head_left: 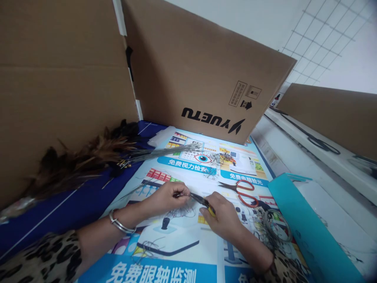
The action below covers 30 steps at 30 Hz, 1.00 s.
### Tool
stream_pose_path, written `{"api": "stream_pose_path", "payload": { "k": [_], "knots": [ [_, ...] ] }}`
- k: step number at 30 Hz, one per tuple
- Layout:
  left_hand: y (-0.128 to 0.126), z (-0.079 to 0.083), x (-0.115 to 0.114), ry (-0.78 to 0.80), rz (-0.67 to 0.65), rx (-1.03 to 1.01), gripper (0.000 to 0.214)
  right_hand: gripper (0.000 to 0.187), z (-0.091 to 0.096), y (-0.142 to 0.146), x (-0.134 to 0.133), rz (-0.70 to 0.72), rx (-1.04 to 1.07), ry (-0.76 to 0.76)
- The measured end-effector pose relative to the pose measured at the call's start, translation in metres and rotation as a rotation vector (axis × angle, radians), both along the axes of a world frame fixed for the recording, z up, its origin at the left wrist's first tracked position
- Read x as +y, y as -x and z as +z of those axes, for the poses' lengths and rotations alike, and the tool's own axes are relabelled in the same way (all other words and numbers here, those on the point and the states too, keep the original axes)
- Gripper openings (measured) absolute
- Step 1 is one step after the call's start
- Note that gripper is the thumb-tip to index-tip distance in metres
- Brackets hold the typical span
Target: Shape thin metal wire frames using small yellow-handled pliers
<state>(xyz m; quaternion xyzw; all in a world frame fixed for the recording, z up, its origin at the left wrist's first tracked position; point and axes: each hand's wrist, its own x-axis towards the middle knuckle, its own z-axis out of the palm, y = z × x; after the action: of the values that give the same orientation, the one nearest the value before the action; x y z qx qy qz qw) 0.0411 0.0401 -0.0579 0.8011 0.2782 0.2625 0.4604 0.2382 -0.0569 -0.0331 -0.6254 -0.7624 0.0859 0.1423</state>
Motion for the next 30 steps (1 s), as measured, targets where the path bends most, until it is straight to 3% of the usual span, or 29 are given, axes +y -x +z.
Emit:
{"api": "stream_pose_path", "payload": {
  "k": [9, 19, 30],
  "knots": [
    [0.001, -0.004, 0.000, 0.083, -0.002, 0.020, 0.009, 0.012, -0.001, 0.002, -0.001, -0.009, -0.095, -0.025],
    [0.000, 0.000, 0.000, 0.113, -0.017, 0.027, 0.011, 0.012, -0.001, 0.001, -0.002, 0.012, -0.040, 0.004],
    [-0.003, 0.003, -0.003, 0.290, 0.047, -0.147, 0.020, 0.011, -0.011, -0.001, 0.000, -0.032, 0.066, -0.084]
  ]
}}
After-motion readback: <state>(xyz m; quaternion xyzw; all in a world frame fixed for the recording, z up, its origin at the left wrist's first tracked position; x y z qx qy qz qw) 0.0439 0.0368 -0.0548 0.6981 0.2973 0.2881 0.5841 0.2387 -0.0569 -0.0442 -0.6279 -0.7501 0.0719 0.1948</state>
